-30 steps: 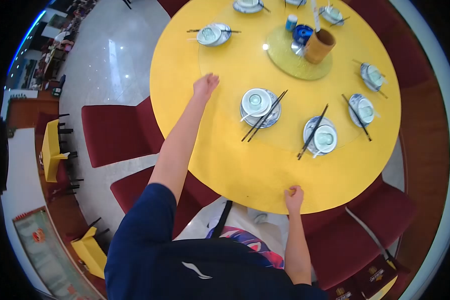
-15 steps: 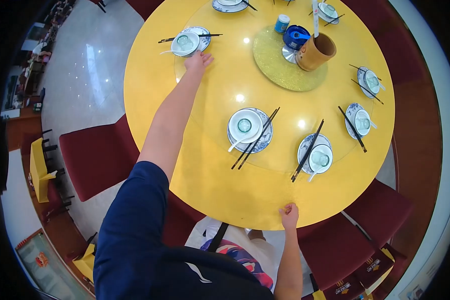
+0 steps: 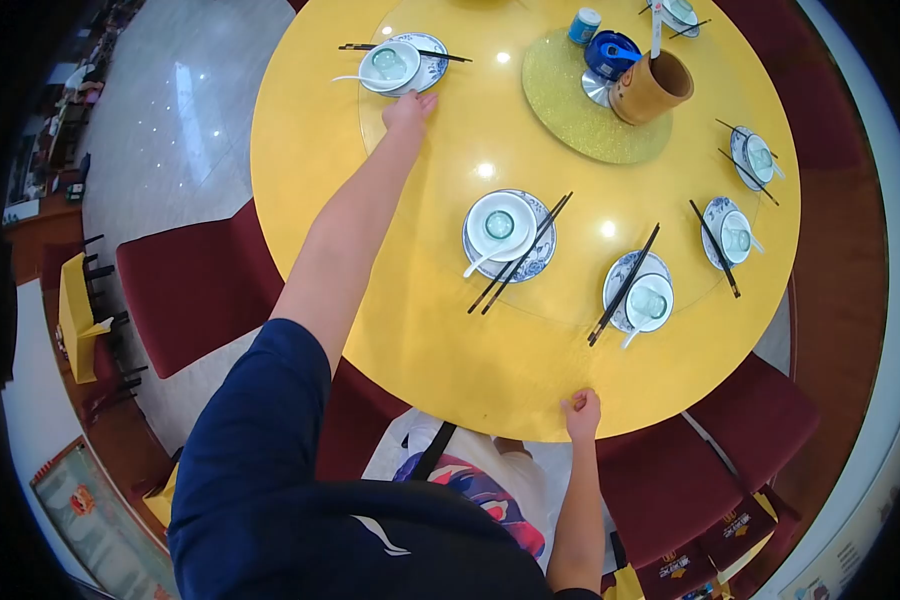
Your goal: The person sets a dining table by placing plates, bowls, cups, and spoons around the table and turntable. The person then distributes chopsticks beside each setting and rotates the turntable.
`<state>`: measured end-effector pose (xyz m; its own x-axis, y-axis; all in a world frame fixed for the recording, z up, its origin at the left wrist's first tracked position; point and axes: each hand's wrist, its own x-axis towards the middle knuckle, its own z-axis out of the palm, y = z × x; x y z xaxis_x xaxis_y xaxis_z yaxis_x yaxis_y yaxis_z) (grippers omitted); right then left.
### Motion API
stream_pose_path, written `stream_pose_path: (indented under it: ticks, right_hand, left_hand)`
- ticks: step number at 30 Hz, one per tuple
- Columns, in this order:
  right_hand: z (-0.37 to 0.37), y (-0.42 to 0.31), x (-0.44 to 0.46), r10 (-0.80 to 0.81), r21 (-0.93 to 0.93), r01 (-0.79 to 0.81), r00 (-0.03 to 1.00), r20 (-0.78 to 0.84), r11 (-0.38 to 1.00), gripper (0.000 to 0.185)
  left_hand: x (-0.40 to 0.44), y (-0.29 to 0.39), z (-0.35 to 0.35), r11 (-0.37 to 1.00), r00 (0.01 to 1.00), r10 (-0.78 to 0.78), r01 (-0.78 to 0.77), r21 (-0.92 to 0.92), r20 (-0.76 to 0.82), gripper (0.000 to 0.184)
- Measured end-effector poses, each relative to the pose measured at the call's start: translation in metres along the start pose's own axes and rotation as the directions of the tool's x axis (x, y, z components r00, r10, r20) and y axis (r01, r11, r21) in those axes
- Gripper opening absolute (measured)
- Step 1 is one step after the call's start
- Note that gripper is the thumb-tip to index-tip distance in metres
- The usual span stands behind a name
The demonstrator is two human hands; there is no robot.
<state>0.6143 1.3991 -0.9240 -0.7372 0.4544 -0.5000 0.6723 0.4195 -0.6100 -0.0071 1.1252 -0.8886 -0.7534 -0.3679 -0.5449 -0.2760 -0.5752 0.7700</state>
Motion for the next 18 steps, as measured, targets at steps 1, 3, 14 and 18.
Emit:
stream_pose_path:
  ticks: [1,3,14,18]
  right_hand:
    - [-0.001,-0.001,0.0,0.011,0.011,-0.011,1.0,0.013,1.0,0.031]
    - [-0.002,-0.003,-0.001,0.004,0.002,-0.004,1.0,0.009,1.0,0.03]
    - [0.001,0.001,-0.004,-0.034,-0.047,0.033,0.999,-0.01,0.998,0.031]
    - [0.003,0.005,-0.001,-0.048,-0.031,0.048,0.999,0.001,0.998,0.031]
  left_hand:
    - [-0.006,-0.005,-0.006,1.0,1.0,0.002,-0.001,-0.015,0.024,0.02]
    - [-0.02,-0.015,-0.017,0.999,0.999,0.001,0.0,-0.033,0.051,0.021]
    - [-0.072,-0.055,-0.064,0.989,0.998,-0.031,0.039,-0.144,0.062,0.016]
    - [-0.07,-0.061,-0.072,0.998,0.997,-0.058,0.059,-0.016,0.058,0.018]
